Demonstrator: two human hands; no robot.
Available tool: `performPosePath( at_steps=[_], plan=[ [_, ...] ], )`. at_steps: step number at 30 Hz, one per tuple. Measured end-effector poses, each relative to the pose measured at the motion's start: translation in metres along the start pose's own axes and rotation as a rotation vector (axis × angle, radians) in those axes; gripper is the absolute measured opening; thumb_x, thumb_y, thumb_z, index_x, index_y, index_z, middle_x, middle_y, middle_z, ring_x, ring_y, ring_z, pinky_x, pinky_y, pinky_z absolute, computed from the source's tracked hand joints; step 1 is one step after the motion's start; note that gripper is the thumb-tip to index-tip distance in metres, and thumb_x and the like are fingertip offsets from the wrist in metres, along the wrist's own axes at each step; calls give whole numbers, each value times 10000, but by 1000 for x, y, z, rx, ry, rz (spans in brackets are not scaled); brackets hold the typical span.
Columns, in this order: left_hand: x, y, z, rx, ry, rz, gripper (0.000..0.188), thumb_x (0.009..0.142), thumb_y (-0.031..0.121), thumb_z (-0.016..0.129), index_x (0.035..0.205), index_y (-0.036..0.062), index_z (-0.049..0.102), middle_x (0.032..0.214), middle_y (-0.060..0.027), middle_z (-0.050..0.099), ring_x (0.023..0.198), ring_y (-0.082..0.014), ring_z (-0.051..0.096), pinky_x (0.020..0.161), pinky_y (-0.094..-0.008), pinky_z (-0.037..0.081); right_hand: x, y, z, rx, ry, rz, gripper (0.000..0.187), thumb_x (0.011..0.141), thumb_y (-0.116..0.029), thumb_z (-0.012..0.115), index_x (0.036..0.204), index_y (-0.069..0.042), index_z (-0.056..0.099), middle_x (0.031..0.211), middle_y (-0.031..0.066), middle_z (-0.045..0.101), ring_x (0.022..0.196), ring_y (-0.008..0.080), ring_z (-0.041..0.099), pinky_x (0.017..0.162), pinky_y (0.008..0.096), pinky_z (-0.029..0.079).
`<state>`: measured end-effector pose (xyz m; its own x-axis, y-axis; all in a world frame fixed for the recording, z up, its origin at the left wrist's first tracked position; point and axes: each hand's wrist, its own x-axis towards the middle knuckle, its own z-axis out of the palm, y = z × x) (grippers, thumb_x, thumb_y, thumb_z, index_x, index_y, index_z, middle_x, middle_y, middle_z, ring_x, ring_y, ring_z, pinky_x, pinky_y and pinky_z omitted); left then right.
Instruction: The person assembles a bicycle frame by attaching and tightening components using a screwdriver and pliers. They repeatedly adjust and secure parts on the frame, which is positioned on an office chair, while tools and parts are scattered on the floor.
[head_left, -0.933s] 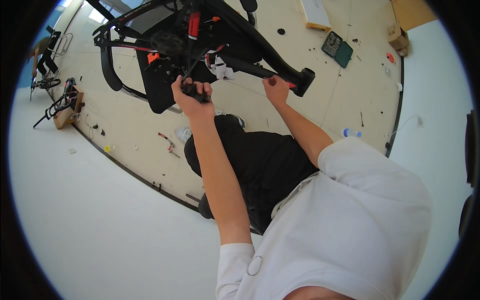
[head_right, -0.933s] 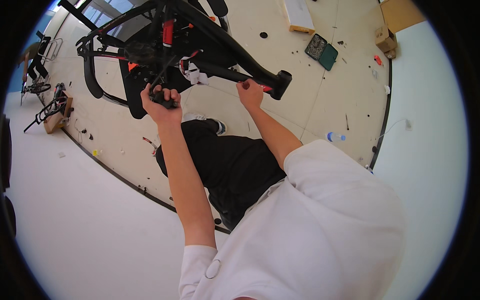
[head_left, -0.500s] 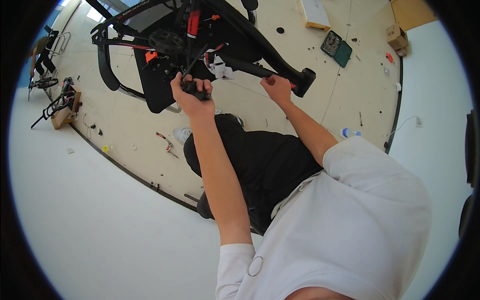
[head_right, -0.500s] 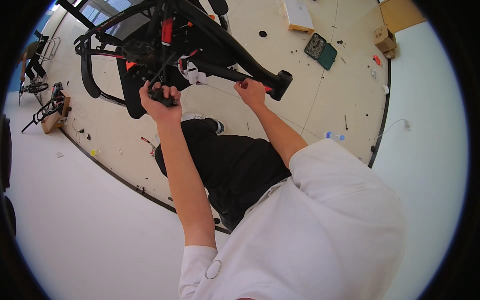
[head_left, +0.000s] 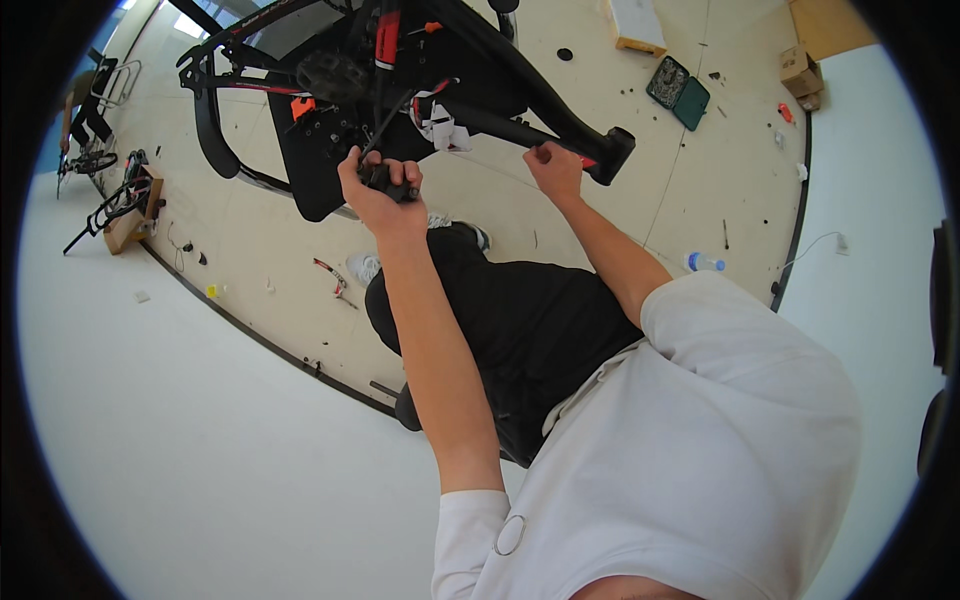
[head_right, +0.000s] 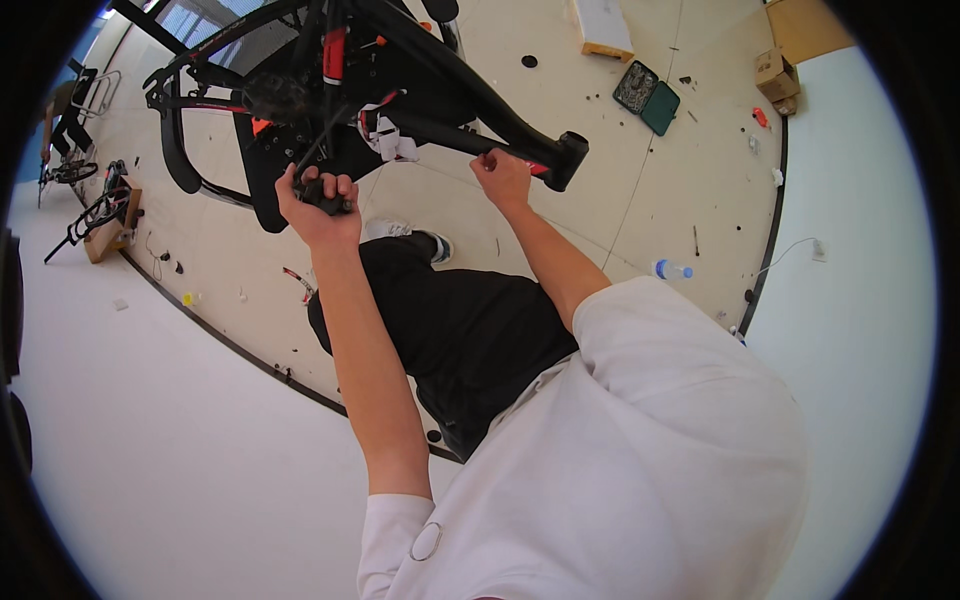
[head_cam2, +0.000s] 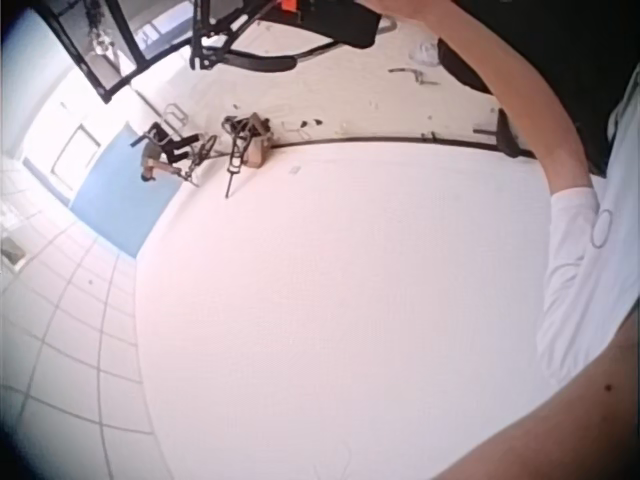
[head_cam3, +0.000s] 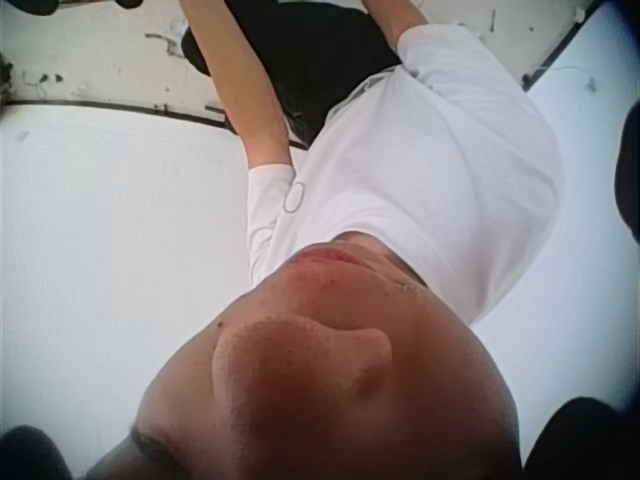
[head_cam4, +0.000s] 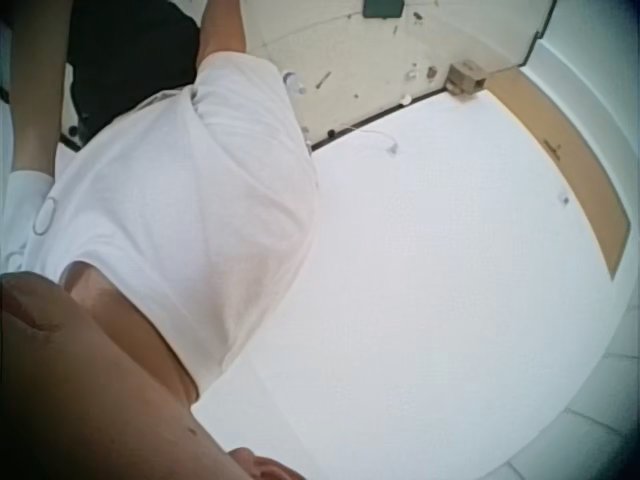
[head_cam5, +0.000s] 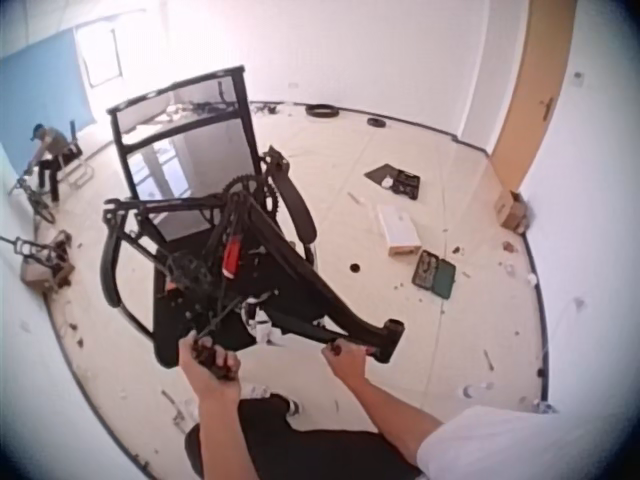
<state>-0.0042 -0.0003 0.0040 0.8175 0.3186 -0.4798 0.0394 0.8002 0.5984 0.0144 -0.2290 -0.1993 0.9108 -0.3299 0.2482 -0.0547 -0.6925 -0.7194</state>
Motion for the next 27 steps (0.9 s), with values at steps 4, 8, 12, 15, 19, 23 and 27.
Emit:
performPosePath(
  at_steps=[4,8,12,15,19,23,27],
  plan=[
    [-1,1,0,-20,-4,-6,311,847,383,572,725,111,483,544,-29,361,526,-197,392,528,-312,287,5,6,-3,-12,-2,86,248,748,-241,700,660,-22,625,617,123,643,584,308,633,570,386,503],
    [-1,-1,3,-12,-14,-11,316,845,387,575,717,114,483,547,-28,367,533,-194,399,532,-308,289,1,2,-18,78,-139,80,191,725,-215,716,729,-40,640,602,99,630,611,272,646,583,374,505],
    [0,-5,8,-18,-34,-23,318,843,391,576,708,121,476,545,-25,369,535,-191,403,522,-303,286,-2,-5,-27,118,-184,-74,162,745,-164,722,836,-53,647,731,69,637,665,234,662,598,353,517],
    [1,-6,10,-15,-46,-26,321,842,394,576,701,126,470,543,-23,371,534,-192,406,512,-300,282,0,-4,-23,146,-149,-197,140,776,-125,711,877,-52,646,835,64,633,678,221,664,603,336,527],
    [1,-5,13,-15,-57,-35,323,842,399,574,699,130,467,540,-25,374,533,-193,408,510,-300,279,-1,0,-17,108,-92,-282,103,792,-79,701,876,-51,648,867,69,625,669,215,663,597,320,535],
    [1,-4,8,-11,-66,-27,321,844,397,573,701,129,470,542,-25,371,534,-194,406,518,-303,286,0,-2,-17,129,-75,-271,76,789,-55,700,846,-49,649,850,68,616,661,216,661,585,317,535],
    [2,-5,8,-1,-67,-14,322,844,395,576,703,124,473,544,-26,367,534,-196,402,528,-307,296,1,0,-16,143,-65,-320,68,777,-51,703,817,-48,648,844,68,613,648,218,649,578,320,529]
  ],
)
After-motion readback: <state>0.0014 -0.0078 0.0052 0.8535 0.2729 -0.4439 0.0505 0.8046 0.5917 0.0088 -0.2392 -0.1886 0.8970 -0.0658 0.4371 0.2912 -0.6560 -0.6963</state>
